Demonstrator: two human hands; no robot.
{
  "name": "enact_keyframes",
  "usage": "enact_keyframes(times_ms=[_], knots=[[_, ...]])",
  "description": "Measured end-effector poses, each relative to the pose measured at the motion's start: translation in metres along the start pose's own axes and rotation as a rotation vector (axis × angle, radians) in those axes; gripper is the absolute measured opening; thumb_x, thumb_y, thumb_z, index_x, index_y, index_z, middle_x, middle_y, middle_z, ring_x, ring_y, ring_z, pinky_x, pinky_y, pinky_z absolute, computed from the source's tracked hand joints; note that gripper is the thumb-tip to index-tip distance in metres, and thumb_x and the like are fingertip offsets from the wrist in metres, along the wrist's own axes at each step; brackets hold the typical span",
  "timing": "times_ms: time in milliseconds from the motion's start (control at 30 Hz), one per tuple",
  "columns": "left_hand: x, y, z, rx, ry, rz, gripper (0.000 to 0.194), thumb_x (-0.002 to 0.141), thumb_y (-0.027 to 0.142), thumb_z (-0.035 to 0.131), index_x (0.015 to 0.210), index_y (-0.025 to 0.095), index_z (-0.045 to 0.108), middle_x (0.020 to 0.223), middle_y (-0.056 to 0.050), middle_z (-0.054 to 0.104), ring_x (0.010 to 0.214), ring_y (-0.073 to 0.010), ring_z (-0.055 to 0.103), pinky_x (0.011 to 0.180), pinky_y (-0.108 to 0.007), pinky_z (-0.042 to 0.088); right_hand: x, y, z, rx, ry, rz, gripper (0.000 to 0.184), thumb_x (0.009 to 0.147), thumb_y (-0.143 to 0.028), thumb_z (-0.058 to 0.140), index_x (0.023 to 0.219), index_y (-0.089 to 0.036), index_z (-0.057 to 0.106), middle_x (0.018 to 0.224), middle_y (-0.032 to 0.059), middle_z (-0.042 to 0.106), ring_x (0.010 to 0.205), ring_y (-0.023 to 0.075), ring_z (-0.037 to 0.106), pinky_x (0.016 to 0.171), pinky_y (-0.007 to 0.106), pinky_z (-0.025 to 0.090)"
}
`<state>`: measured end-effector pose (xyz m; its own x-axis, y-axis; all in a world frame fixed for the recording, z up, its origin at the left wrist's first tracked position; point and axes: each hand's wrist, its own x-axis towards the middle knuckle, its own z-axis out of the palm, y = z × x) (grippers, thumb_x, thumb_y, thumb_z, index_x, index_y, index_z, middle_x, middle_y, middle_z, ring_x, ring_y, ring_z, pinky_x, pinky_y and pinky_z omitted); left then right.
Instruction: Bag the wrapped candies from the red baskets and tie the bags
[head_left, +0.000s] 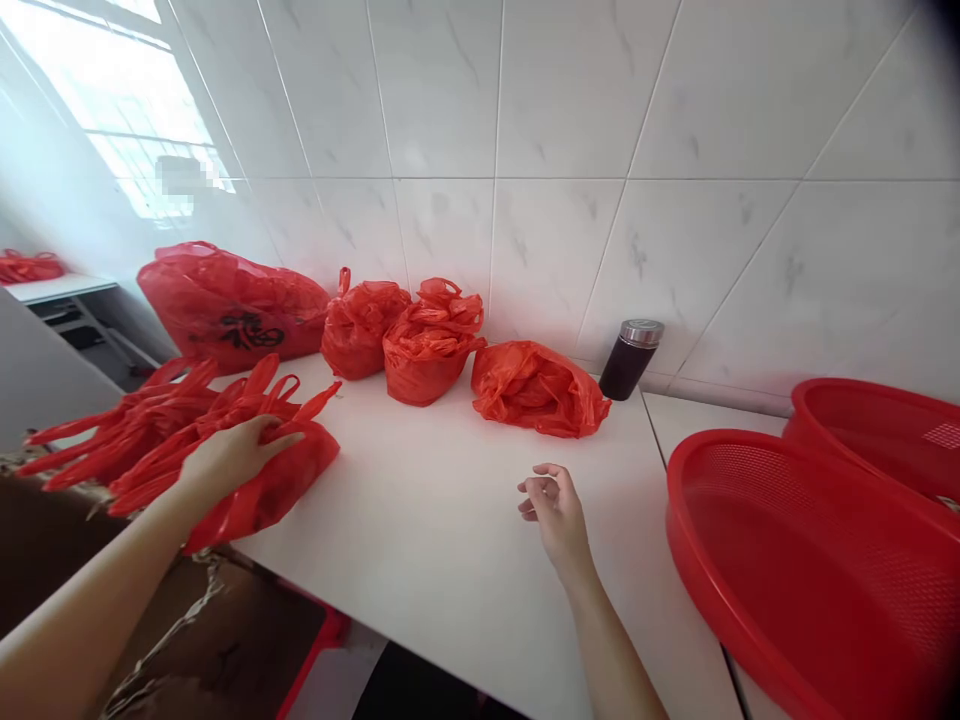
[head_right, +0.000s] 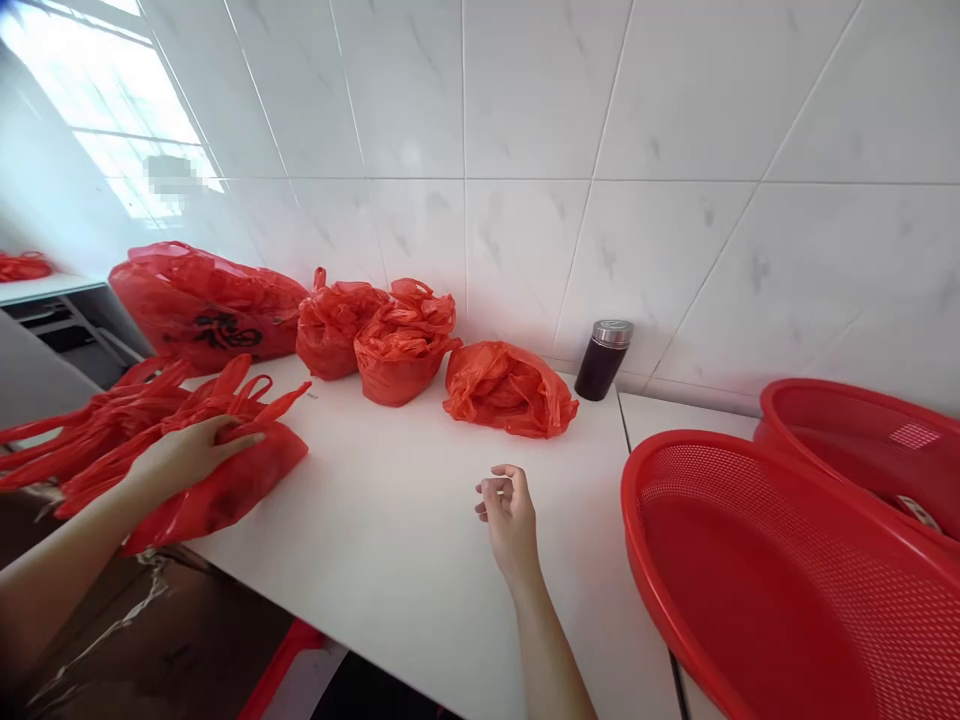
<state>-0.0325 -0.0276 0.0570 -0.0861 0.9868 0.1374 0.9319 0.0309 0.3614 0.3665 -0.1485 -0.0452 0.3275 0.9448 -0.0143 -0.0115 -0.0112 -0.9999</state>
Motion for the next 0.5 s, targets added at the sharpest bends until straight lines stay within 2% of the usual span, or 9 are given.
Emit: enact_keyframes(times_ms=[67,100,200,267,300,333,400,433,500], knots=[[-0.007,-0.013,-0.001,0.083,-0.009,-0.053,0.077,0.078,0.067,0.049,0.127,0.008,0.055,0.110,-0.023,0.064,0.097,-0.0444,0.059,0.084,-0.059,0.041,0.001,0.004,-0.001,-0.017,-0.001,0.013,0.039,0.085,-0.055,0.055,0.104,-0.022,0.046,0.091,0.0031,0.063,0.070,0.0157,0.062,0.067,0.032,0.052],[-0.013,-0.014,-0.001,0.108,-0.011,-0.056,0.078,0.080,0.066,0.046,0.133,0.009,0.049,0.121,-0.026,0.058,0.104,-0.0458,0.056,0.086,-0.059,0.041,0.002,0.005,-0.001,-0.028,-0.007,0.020,0.039,0.085,-0.055,0.055,0.104,-0.022,0.046,0.091,0.0033,0.063,0.071,0.0159,0.062,0.068,0.032,0.052],[-0.040,-0.005,0.009,0.250,0.117,0.048,0.073,0.086,0.064,0.037,0.142,0.017,0.040,0.140,-0.023,0.044,0.122,-0.0441,0.046,0.094,-0.056,0.038,0.002,0.010,0.002,-0.060,-0.018,0.030,0.038,0.086,-0.055,0.054,0.105,-0.023,0.046,0.091,0.0031,0.063,0.071,0.0158,0.062,0.069,0.032,0.052],[-0.058,0.004,0.020,0.378,0.200,0.197,0.062,0.089,0.057,0.032,0.139,0.021,0.045,0.143,-0.017,0.044,0.127,-0.0406,0.041,0.100,-0.054,0.034,0.002,0.013,0.003,-0.081,-0.016,0.036,0.038,0.086,-0.055,0.053,0.105,-0.023,0.047,0.092,0.0028,0.063,0.071,0.0154,0.061,0.069,0.032,0.052],[-0.064,0.006,0.026,0.423,0.166,0.257,0.058,0.090,0.054,0.032,0.135,0.022,0.050,0.141,-0.016,0.046,0.127,-0.0393,0.042,0.101,-0.053,0.033,0.002,0.014,0.004,-0.090,-0.015,0.038,0.038,0.086,-0.055,0.053,0.105,-0.023,0.047,0.092,0.0027,0.063,0.071,0.0153,0.061,0.069,0.031,0.052],[-0.067,0.005,0.031,0.443,0.076,0.287,0.055,0.090,0.051,0.033,0.131,0.021,0.056,0.138,-0.015,0.050,0.124,-0.0384,0.045,0.100,-0.052,0.033,0.001,0.015,0.004,-0.099,-0.017,0.040,0.038,0.086,-0.055,0.053,0.105,-0.023,0.047,0.092,0.0026,0.063,0.071,0.0153,0.061,0.069,0.031,0.052],[-0.066,-0.002,0.037,0.443,-0.158,0.266,0.052,0.087,0.049,0.040,0.119,0.018,0.065,0.124,-0.017,0.061,0.112,-0.0382,0.054,0.092,-0.050,0.038,0.000,0.017,0.004,-0.114,-0.026,0.038,0.038,0.086,-0.056,0.053,0.105,-0.023,0.048,0.091,0.0026,0.063,0.071,0.0158,0.062,0.069,0.032,0.052],[-0.061,-0.008,0.039,0.438,-0.236,0.233,0.051,0.085,0.049,0.043,0.115,0.016,0.067,0.119,-0.018,0.064,0.107,-0.0386,0.056,0.089,-0.048,0.040,0.000,0.019,0.004,-0.121,-0.031,0.033,0.038,0.086,-0.056,0.053,0.105,-0.023,0.049,0.091,0.0025,0.063,0.071,0.0162,0.062,0.068,0.032,0.052],[-0.048,-0.019,0.039,0.424,-0.284,0.176,0.050,0.083,0.048,0.045,0.110,0.014,0.069,0.114,-0.019,0.067,0.105,-0.0390,0.058,0.084,-0.045,0.041,0.001,0.022,0.002,-0.142,-0.037,0.024,0.037,0.086,-0.055,0.054,0.104,-0.023,0.050,0.089,0.0022,0.064,0.070,0.0168,0.063,0.068,0.033,0.052]])
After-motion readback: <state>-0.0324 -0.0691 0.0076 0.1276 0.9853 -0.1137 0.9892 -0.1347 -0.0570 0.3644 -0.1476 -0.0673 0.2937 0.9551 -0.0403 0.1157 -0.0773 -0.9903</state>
